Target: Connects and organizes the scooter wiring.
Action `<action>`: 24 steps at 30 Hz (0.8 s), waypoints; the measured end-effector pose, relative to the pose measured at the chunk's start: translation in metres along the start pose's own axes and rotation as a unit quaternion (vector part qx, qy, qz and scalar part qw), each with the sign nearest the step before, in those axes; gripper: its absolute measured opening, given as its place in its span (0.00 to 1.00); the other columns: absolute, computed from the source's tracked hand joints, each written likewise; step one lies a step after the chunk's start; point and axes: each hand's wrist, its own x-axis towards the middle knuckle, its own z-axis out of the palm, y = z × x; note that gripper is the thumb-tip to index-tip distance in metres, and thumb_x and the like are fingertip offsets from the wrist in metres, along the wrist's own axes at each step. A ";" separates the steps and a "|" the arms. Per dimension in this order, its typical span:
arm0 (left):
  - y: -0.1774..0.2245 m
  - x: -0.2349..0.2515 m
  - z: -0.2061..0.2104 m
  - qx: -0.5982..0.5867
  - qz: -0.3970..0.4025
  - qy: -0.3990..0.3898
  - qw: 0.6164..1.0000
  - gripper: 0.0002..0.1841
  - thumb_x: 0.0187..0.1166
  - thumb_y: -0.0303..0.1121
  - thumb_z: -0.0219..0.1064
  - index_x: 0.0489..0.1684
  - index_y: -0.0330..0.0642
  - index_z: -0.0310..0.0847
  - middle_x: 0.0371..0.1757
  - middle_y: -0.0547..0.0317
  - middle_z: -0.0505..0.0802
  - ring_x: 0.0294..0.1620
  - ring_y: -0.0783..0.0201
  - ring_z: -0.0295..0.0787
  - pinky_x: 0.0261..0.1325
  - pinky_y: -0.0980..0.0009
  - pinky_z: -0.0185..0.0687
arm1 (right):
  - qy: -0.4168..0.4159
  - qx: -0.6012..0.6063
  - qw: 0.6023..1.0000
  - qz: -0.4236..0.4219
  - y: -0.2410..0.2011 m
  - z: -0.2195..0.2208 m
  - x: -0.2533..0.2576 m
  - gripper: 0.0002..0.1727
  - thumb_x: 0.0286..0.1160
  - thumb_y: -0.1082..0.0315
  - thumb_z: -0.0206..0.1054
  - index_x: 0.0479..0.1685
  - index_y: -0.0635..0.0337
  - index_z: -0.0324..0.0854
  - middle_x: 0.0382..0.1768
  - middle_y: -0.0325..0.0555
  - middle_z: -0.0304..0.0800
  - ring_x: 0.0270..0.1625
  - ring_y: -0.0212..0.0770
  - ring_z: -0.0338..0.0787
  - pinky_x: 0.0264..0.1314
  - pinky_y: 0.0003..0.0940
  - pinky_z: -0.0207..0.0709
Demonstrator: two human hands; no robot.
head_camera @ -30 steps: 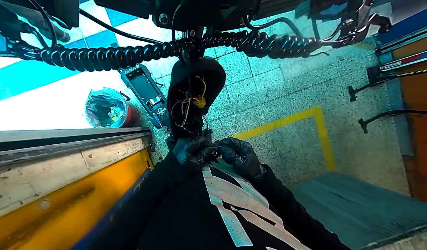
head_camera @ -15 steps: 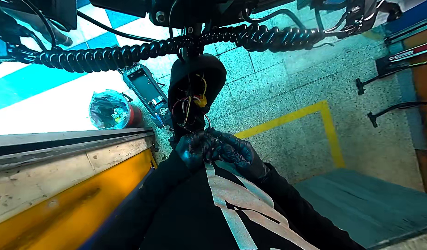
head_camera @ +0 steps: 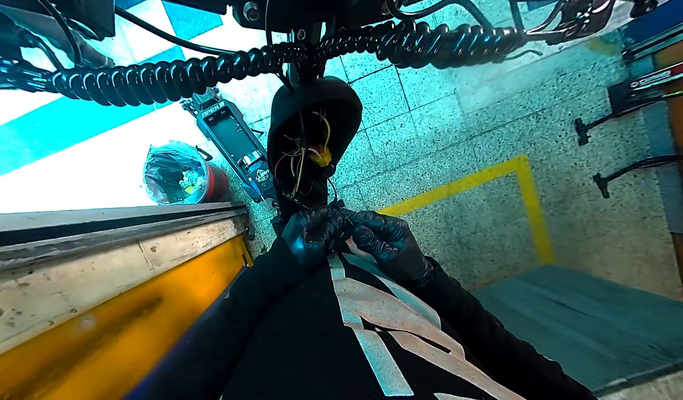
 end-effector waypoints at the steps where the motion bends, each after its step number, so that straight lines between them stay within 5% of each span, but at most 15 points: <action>1: -0.001 0.000 0.000 -0.006 0.001 0.000 1.000 0.12 0.87 0.27 0.56 0.48 0.31 0.86 0.23 0.65 0.85 0.19 0.77 0.76 0.25 0.79 0.77 | -0.001 0.001 1.000 0.000 0.000 0.000 0.000 0.13 0.85 0.67 0.63 0.55 0.62 0.90 0.46 0.33 0.94 0.40 0.19 0.86 0.46 0.18 0.82; 8: -0.002 0.002 0.004 -0.036 0.029 0.018 0.999 0.09 0.84 0.24 0.58 0.47 0.31 0.85 0.25 0.66 0.86 0.22 0.78 0.78 0.27 0.81 0.79 | 0.001 0.019 1.000 0.016 -0.001 -0.001 0.000 0.14 0.84 0.69 0.63 0.59 0.65 0.89 0.47 0.37 0.95 0.38 0.20 0.86 0.43 0.18 0.81; 12: -0.007 0.003 0.004 -0.031 0.041 0.020 0.998 0.08 0.79 0.22 0.63 0.49 0.29 0.85 0.27 0.62 0.88 0.23 0.75 0.81 0.29 0.76 0.82 | 0.014 0.042 0.998 0.033 -0.004 0.003 0.002 0.16 0.83 0.73 0.64 0.64 0.68 0.87 0.51 0.42 0.96 0.43 0.26 0.91 0.50 0.22 0.87; 18: 0.006 0.000 0.005 0.126 0.071 0.053 0.988 0.05 0.75 0.24 0.67 0.41 0.35 0.87 0.30 0.60 0.91 0.27 0.75 0.86 0.33 0.76 0.86 | 0.041 0.043 0.995 0.080 -0.016 0.009 0.006 0.15 0.80 0.77 0.67 0.62 0.67 0.88 0.49 0.41 0.96 0.39 0.23 0.89 0.45 0.19 0.85; 22: 0.008 0.001 0.004 0.183 0.055 0.063 0.980 0.08 0.71 0.26 0.74 0.45 0.37 0.89 0.35 0.58 0.95 0.35 0.73 0.92 0.44 0.70 0.91 | 0.055 -0.081 0.995 0.003 -0.012 0.010 0.006 0.13 0.77 0.76 0.70 0.57 0.69 0.89 0.54 0.49 0.95 0.53 0.33 0.95 0.61 0.28 0.89; 24: 0.008 0.004 0.006 0.193 0.064 0.071 0.977 0.06 0.72 0.25 0.71 0.43 0.36 0.88 0.32 0.59 0.93 0.32 0.74 0.89 0.40 0.72 0.89 | 0.078 -0.236 0.965 -0.079 -0.008 0.008 0.005 0.14 0.79 0.69 0.71 0.58 0.66 0.90 0.50 0.51 0.95 0.50 0.35 0.93 0.57 0.30 0.88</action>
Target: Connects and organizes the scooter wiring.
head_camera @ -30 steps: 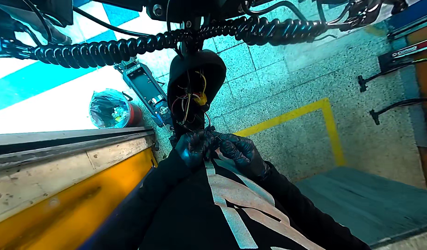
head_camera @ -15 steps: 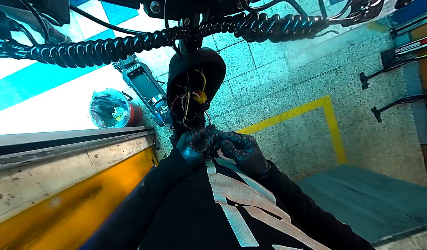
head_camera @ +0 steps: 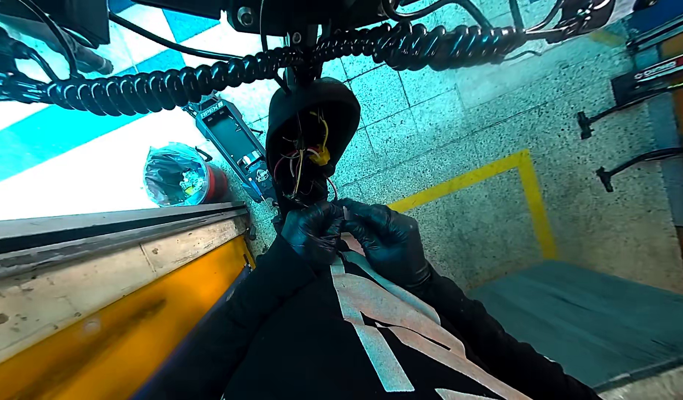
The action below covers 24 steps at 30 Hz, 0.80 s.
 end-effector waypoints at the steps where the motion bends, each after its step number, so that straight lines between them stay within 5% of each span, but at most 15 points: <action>1: 0.002 0.002 0.001 0.007 0.004 0.007 1.000 0.05 0.74 0.26 0.70 0.42 0.36 0.88 0.32 0.58 0.93 0.32 0.73 0.89 0.40 0.72 0.89 | 0.022 -0.073 0.997 -0.031 -0.001 -0.001 0.001 0.15 0.80 0.66 0.71 0.59 0.64 0.90 0.47 0.52 0.94 0.47 0.36 0.93 0.53 0.31 0.87; 5: 0.011 0.006 0.001 -0.053 -0.005 0.009 0.999 0.04 0.76 0.24 0.69 0.42 0.35 0.88 0.32 0.59 0.93 0.31 0.75 0.89 0.38 0.75 0.89 | 0.041 -0.154 0.984 -0.078 -0.001 -0.010 0.001 0.21 0.82 0.64 0.70 0.69 0.64 0.86 0.45 0.55 0.94 0.46 0.41 0.91 0.53 0.34 0.84; 9: 0.003 0.002 -0.005 -0.136 -0.047 0.003 0.990 0.05 0.78 0.24 0.67 0.44 0.34 0.87 0.34 0.59 0.94 0.32 0.74 0.91 0.39 0.74 0.91 | -0.044 0.098 0.994 -0.021 0.002 -0.013 0.005 0.35 0.78 0.57 0.73 0.81 0.68 0.72 0.32 0.35 0.81 0.29 0.22 0.75 0.32 0.17 0.74; 12: 0.002 0.002 -0.003 -0.120 -0.041 0.001 0.992 0.04 0.76 0.24 0.69 0.43 0.36 0.88 0.33 0.61 0.93 0.32 0.76 0.90 0.39 0.75 0.90 | -0.031 0.024 0.998 -0.053 0.003 -0.017 0.012 0.25 0.72 0.72 0.71 0.70 0.69 0.82 0.43 0.45 0.88 0.37 0.27 0.81 0.38 0.20 0.78; 14: 0.005 0.003 -0.002 -0.100 -0.039 -0.008 0.994 0.04 0.74 0.24 0.69 0.40 0.36 0.87 0.31 0.62 0.92 0.31 0.76 0.89 0.38 0.75 0.89 | -0.069 -0.064 0.991 -0.094 0.005 -0.025 0.021 0.20 0.72 0.72 0.68 0.65 0.63 0.87 0.60 0.53 0.88 0.53 0.36 0.89 0.51 0.29 0.87; 15: 0.005 0.002 -0.002 -0.086 -0.037 -0.013 0.995 0.04 0.74 0.25 0.70 0.40 0.36 0.87 0.32 0.62 0.92 0.32 0.76 0.89 0.39 0.75 0.89 | -0.092 -0.089 0.986 -0.109 0.006 -0.028 0.025 0.18 0.73 0.71 0.68 0.62 0.59 0.90 0.63 0.54 0.87 0.53 0.37 0.91 0.50 0.31 0.89; 20: 0.014 0.003 -0.003 -0.050 -0.062 -0.045 0.996 0.02 0.75 0.26 0.69 0.35 0.38 0.86 0.27 0.61 0.90 0.27 0.74 0.88 0.35 0.72 0.88 | -0.141 -0.179 0.959 -0.167 0.003 -0.030 0.037 0.09 0.66 0.66 0.72 0.42 0.56 0.92 0.46 0.49 0.92 0.42 0.42 0.93 0.39 0.39 0.88; 24: 0.014 0.002 -0.002 -0.018 -0.056 -0.050 0.997 0.03 0.75 0.25 0.68 0.37 0.34 0.86 0.29 0.56 0.90 0.30 0.70 0.88 0.38 0.69 0.87 | -0.115 -0.232 0.950 -0.172 0.008 -0.018 0.033 0.13 0.58 0.63 0.78 0.33 0.63 0.85 0.36 0.54 0.88 0.33 0.49 0.90 0.29 0.43 0.85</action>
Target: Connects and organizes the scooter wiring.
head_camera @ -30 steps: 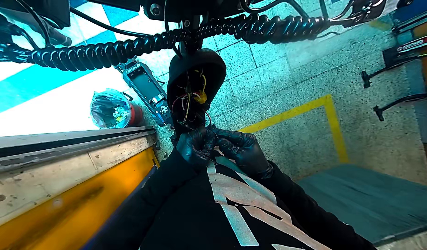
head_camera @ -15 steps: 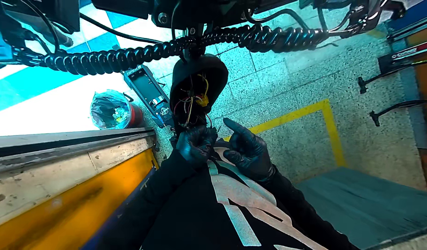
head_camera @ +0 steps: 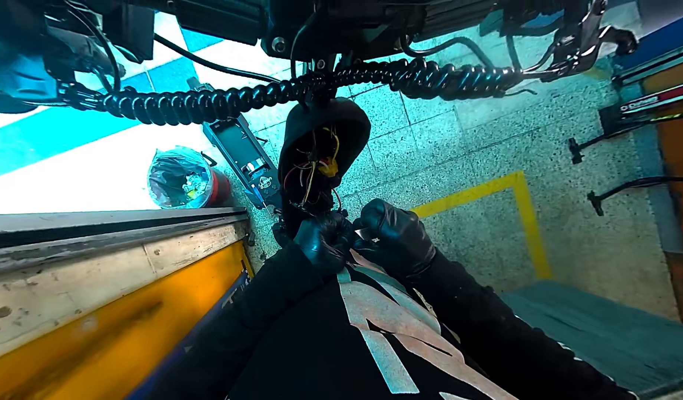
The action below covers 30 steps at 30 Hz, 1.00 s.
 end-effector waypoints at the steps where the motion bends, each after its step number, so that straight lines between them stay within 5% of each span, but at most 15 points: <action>1: -0.002 0.001 0.000 0.011 0.005 -0.001 1.000 0.04 0.76 0.25 0.68 0.39 0.33 0.87 0.31 0.54 0.91 0.32 0.68 0.89 0.41 0.66 0.88 | 0.006 -0.011 1.000 0.004 0.000 0.005 -0.001 0.14 0.57 0.62 0.78 0.32 0.64 0.83 0.34 0.55 0.87 0.31 0.50 0.90 0.27 0.44 0.83; 6: -0.010 -0.002 -0.003 0.010 0.002 0.000 1.000 0.06 0.79 0.28 0.66 0.41 0.35 0.88 0.32 0.55 0.92 0.34 0.68 0.90 0.43 0.66 0.88 | -0.015 -0.053 0.992 0.116 0.008 0.002 -0.004 0.11 0.65 0.67 0.73 0.29 0.68 0.81 0.31 0.59 0.86 0.31 0.56 0.90 0.28 0.51 0.83; 9: -0.018 -0.009 -0.010 0.006 0.000 0.008 1.000 0.06 0.78 0.29 0.69 0.41 0.36 0.89 0.31 0.57 0.93 0.33 0.70 0.90 0.42 0.67 0.89 | -0.021 -0.076 0.944 0.320 0.076 -0.055 -0.016 0.12 0.76 0.69 0.66 0.39 0.74 0.82 0.35 0.67 0.87 0.37 0.64 0.89 0.40 0.65 0.80; 11: -0.013 -0.007 -0.007 -0.023 0.006 0.022 0.999 0.06 0.78 0.27 0.68 0.42 0.34 0.88 0.32 0.57 0.92 0.31 0.72 0.87 0.41 0.70 0.87 | 0.002 -0.044 0.935 0.353 0.101 -0.092 -0.016 0.13 0.79 0.68 0.64 0.50 0.70 0.85 0.41 0.65 0.90 0.39 0.59 0.90 0.44 0.62 0.83; 17: 0.001 -0.003 -0.006 -0.102 0.020 0.039 0.994 0.08 0.80 0.26 0.64 0.48 0.33 0.87 0.32 0.61 0.91 0.30 0.78 0.85 0.37 0.78 0.85 | 0.098 0.153 0.941 0.285 0.078 -0.065 -0.002 0.13 0.73 0.70 0.69 0.54 0.66 0.85 0.43 0.49 0.92 0.38 0.36 0.90 0.44 0.37 0.88; 20: -0.005 -0.009 -0.007 -0.134 0.017 0.063 0.989 0.09 0.80 0.25 0.64 0.50 0.33 0.87 0.34 0.60 0.92 0.31 0.75 0.87 0.39 0.76 0.88 | 0.070 0.175 0.932 0.311 0.049 -0.032 -0.003 0.19 0.79 0.61 0.70 0.64 0.61 0.83 0.39 0.47 0.92 0.36 0.38 0.91 0.42 0.41 0.89; 23: -0.012 -0.010 -0.006 -0.191 0.018 0.069 0.979 0.09 0.81 0.25 0.65 0.51 0.29 0.86 0.36 0.56 0.93 0.34 0.70 0.91 0.42 0.70 0.91 | -0.054 0.167 0.940 0.291 0.020 -0.039 -0.005 0.25 0.89 0.48 0.52 0.74 0.50 0.81 0.51 0.42 0.92 0.42 0.36 0.90 0.46 0.42 0.87; 24: -0.017 -0.009 -0.005 -0.202 0.029 0.069 0.976 0.09 0.81 0.25 0.65 0.51 0.28 0.86 0.38 0.55 0.94 0.36 0.69 0.92 0.45 0.69 0.92 | -0.062 0.203 0.942 0.260 0.013 -0.043 -0.003 0.27 0.91 0.46 0.47 0.72 0.50 0.83 0.51 0.39 0.91 0.36 0.33 0.85 0.38 0.36 0.82; 25: -0.019 -0.008 -0.004 -0.210 0.042 0.070 0.974 0.09 0.81 0.25 0.65 0.51 0.27 0.86 0.39 0.54 0.94 0.38 0.68 0.92 0.48 0.68 0.92 | -0.058 0.247 0.943 0.216 0.005 -0.048 0.001 0.28 0.91 0.47 0.45 0.70 0.51 0.84 0.51 0.39 0.90 0.34 0.30 0.83 0.35 0.32 0.80; 30: -0.027 -0.002 0.007 -0.224 0.153 0.094 0.958 0.09 0.78 0.23 0.67 0.49 0.25 0.87 0.42 0.53 0.95 0.42 0.73 0.92 0.51 0.75 0.89 | -0.122 0.303 0.945 0.014 -0.052 -0.113 0.066 0.21 0.92 0.64 0.52 0.72 0.58 0.84 0.55 0.55 0.81 0.47 0.37 0.83 0.50 0.33 0.82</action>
